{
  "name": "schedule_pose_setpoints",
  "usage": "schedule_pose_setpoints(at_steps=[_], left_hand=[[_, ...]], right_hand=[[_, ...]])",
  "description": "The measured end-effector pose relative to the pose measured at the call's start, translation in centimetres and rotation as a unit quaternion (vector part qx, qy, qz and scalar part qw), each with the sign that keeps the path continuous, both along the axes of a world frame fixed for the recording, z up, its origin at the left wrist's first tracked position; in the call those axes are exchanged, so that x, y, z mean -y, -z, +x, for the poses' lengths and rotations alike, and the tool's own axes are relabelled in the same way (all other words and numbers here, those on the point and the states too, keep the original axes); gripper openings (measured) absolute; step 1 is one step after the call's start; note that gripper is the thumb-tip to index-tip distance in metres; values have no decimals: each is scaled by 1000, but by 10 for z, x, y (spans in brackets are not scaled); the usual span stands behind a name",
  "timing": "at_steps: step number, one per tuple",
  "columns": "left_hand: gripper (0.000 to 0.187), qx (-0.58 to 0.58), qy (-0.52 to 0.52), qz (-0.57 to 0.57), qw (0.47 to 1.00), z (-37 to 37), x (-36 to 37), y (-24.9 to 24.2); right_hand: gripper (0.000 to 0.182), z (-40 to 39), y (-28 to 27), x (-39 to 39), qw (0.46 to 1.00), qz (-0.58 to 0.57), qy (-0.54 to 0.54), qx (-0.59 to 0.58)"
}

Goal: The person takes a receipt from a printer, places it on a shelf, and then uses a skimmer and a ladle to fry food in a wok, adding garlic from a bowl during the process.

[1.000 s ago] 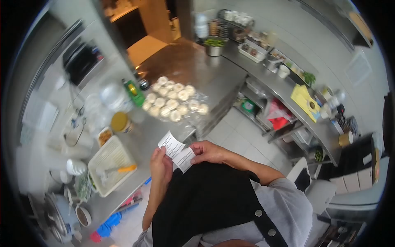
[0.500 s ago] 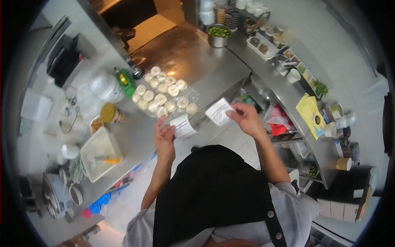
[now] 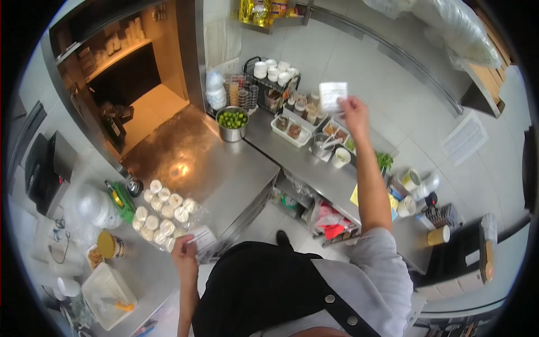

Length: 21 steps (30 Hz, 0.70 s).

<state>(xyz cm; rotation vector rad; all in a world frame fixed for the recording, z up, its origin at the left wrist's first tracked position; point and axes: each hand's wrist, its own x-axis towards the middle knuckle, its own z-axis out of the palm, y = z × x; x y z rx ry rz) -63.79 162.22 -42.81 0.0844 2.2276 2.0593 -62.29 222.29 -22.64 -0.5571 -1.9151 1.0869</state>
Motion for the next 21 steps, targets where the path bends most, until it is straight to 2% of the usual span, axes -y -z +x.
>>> schedule_pose_setpoints(at_steps=[3,4,6,7,10,12,13,16,17,19,21], left_hand=[[23,-37,-59,-90,993,1,1,29],[24,-45,-74,-124,988,8,0,39],[22,54,-125,-140,981,27,-13,55],[21,58,-133,-147,978,39,-20,71],[20,69,-163,-170,969,57,-62,107],[20,78,-183,-193,961,71,-99,114],[23,48,-168,-170,970,74,-117,118],[25,7,-147,-230,962,76,-181,76],[27,-25,-126,-219,967,75,-195,59],[27,1,-130,-216,968,75,-199,61],[28,8,-137,-228,964,76,-196,62]], right_hand=[[27,-32,-36,-137,992,65,90,-57],[28,-40,-47,-183,990,27,108,-91],[27,-46,-60,-263,976,-36,147,-158],[26,-49,-70,-298,965,-57,165,-198],[25,-54,-91,-377,961,-85,179,-195],[24,-57,-95,-407,960,-91,204,-168],[22,-60,-97,-418,956,-101,207,-181],[22,-65,-107,-439,960,-72,155,-220],[25,-65,-115,-437,960,-72,157,-223],[31,-66,-129,-420,957,-72,164,-230],[50,-64,-105,-394,933,-99,141,-315]])
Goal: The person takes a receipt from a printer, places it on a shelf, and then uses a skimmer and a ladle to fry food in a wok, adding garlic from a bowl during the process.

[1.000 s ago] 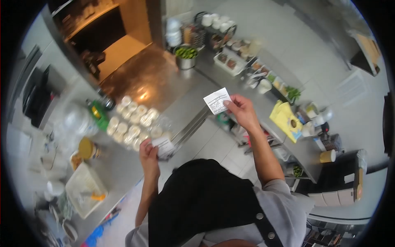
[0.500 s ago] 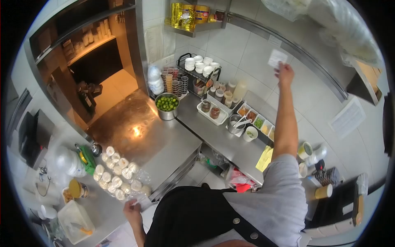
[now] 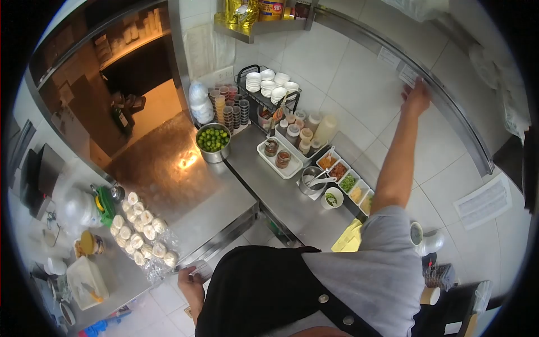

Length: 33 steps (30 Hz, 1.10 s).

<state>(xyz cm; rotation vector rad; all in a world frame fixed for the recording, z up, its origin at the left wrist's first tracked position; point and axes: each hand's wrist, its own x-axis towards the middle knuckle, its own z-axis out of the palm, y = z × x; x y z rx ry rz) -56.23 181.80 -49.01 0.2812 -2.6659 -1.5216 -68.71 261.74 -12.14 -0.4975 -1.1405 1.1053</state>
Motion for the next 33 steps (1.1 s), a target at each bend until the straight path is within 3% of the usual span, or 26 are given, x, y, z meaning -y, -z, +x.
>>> schedule_pose_setpoints(at_steps=[2,4,5,7,8,9,10,11,12,13,14,17,18,21,22,25,26,29,32,33], left_hand=[[28,-12,-25,-25,999,6,6,0],[29,-37,-34,-43,998,16,11,-8],[29,-49,-53,-58,996,21,18,-15],[34,-42,-64,-61,995,35,28,-33],[35,-67,-79,-62,993,40,33,-36],[34,-71,-90,-46,992,46,41,-41],[34,-63,-106,-38,992,51,48,-53],[36,-72,-115,-13,991,58,58,-58],[37,-98,-118,-14,988,66,71,-57],[36,-107,-130,22,985,75,82,-73],[33,-144,-134,22,980,88,99,-73],[30,-177,-194,51,964,140,164,-87],[34,-196,-202,30,959,163,193,-74],[44,-135,-340,116,924,231,260,-62],[52,-189,-387,180,885,245,278,-69],[40,-106,-396,199,890,303,339,-89],[25,-55,-358,117,925,322,358,-93],[9,-122,-427,38,895,357,395,-83],[7,-196,-520,135,820,380,438,-66],[7,-188,-535,145,811,386,453,-62]], right_hand=[[65,-9,40,46,998,-11,2,-62],[74,-31,122,104,998,-10,-24,-49],[69,-45,160,154,998,1,-56,8],[41,-76,255,257,969,66,-187,146],[31,-75,291,330,909,26,-392,139],[27,-69,321,409,832,32,-513,210],[28,-56,351,482,721,3,-636,274],[36,-42,371,547,577,55,-718,386],[37,-23,385,603,473,53,-808,347],[39,-2,389,663,354,44,-881,312],[35,31,359,716,268,-13,-907,323],[23,72,359,828,140,87,-927,337],[13,90,351,862,128,117,-923,342],[13,145,327,966,103,238,-917,303],[13,164,321,997,76,277,-910,299],[15,210,296,1077,48,432,-889,144],[17,223,290,1103,66,495,-863,78],[19,258,276,1164,9,452,-882,135],[18,278,288,1225,-68,297,-926,222],[18,280,291,1246,-89,302,-917,245]])
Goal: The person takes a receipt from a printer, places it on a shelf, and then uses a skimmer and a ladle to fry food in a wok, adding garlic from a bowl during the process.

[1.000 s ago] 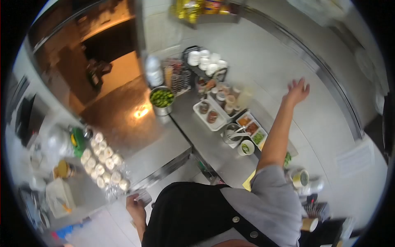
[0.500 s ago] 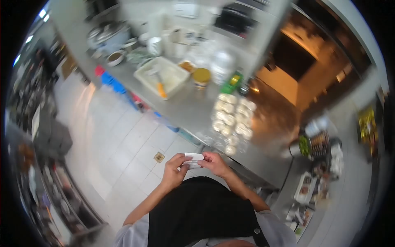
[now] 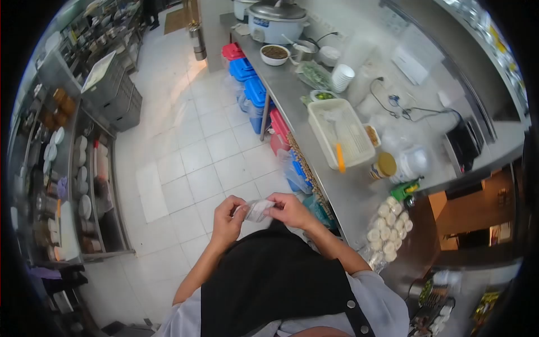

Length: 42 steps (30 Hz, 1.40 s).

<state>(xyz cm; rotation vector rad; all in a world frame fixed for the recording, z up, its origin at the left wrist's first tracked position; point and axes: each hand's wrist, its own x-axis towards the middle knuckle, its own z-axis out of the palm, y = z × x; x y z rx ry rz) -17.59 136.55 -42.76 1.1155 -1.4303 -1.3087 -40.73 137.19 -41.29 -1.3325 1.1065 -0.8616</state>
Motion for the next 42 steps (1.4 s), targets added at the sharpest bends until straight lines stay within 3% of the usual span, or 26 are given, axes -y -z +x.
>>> schedule_pose_setpoints(at_steps=[2,7,11,13,17,20,21,23,26,27,30,31,34,38,41,42], left_hand=[[6,12,-20,31,999,12,31,2],[6,113,-11,-25,993,28,140,-9],[21,94,-88,-197,972,37,242,-4],[21,101,-142,-176,969,45,284,-10],[23,56,-270,-133,952,75,350,-17],[23,-8,-341,-82,937,89,389,-43],[24,-33,-343,-71,936,97,405,-49],[24,-39,-343,-24,938,123,437,-46],[17,36,-294,-22,955,173,493,-8],[16,54,-324,-70,942,184,519,-3],[29,48,-316,-145,936,235,604,27],[25,53,-315,-141,937,251,637,32],[22,27,-252,14,967,293,731,1],[27,118,-132,29,984,346,859,-14],[26,123,-104,-99,982,366,951,-19],[24,124,-99,-84,984,377,982,-26]], right_hand=[[18,-1,7,48,998,56,-21,-2],[18,10,16,191,982,-125,-114,-80],[18,26,14,323,970,-155,-185,-32],[20,46,16,387,961,-176,-214,-8],[19,92,-12,497,942,-6,-328,66],[18,133,-23,569,903,-60,-420,-70],[17,148,-19,587,908,-65,-413,-5],[16,181,-18,631,897,-84,-434,-18],[15,232,-16,701,886,-120,-446,-49],[16,249,-12,726,883,-129,-449,-51],[17,290,4,801,888,-124,-436,-73],[16,300,4,829,892,-118,-427,-91],[15,329,-11,907,907,-97,-391,-120],[16,357,-26,983,949,-129,-265,-109],[15,364,-12,1054,967,-121,-202,-100],[16,367,-9,1078,969,-123,-190,-99]])
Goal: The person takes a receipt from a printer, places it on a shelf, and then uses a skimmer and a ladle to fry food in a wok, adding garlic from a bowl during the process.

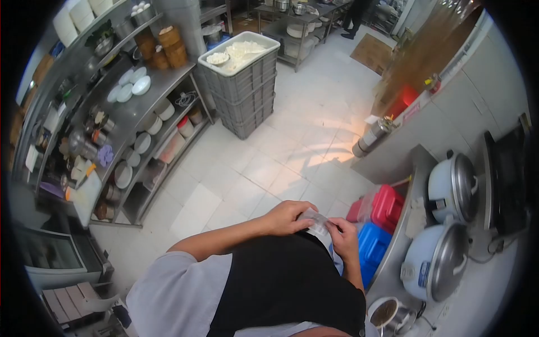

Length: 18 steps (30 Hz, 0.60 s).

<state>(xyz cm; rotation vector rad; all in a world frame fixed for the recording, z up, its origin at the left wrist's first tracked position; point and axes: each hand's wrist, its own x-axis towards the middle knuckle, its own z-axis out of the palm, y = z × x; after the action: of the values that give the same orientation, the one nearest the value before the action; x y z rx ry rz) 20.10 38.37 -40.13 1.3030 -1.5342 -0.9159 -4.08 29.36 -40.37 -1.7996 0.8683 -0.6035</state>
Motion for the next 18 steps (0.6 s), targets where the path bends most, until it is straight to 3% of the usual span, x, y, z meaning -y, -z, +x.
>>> schedule_pose_setpoints(at_steps=[2,3,6,10,15,18], left_hand=[[21,-6,7,34,999,14,62,-7],[18,-21,-1,-123,992,18,101,17],[16,63,-7,-118,991,49,189,33],[18,70,-96,-79,990,99,286,23],[12,-35,-312,-5,949,151,355,-1],[8,-45,-351,33,935,185,395,-15]], right_hand=[[16,15,9,59,1000,7,11,2],[15,21,13,89,1000,17,12,2],[16,51,24,195,999,31,-20,20],[19,119,31,343,988,-9,-150,30],[18,224,-16,469,951,-96,-295,11],[15,291,-37,533,924,-129,-361,8]])
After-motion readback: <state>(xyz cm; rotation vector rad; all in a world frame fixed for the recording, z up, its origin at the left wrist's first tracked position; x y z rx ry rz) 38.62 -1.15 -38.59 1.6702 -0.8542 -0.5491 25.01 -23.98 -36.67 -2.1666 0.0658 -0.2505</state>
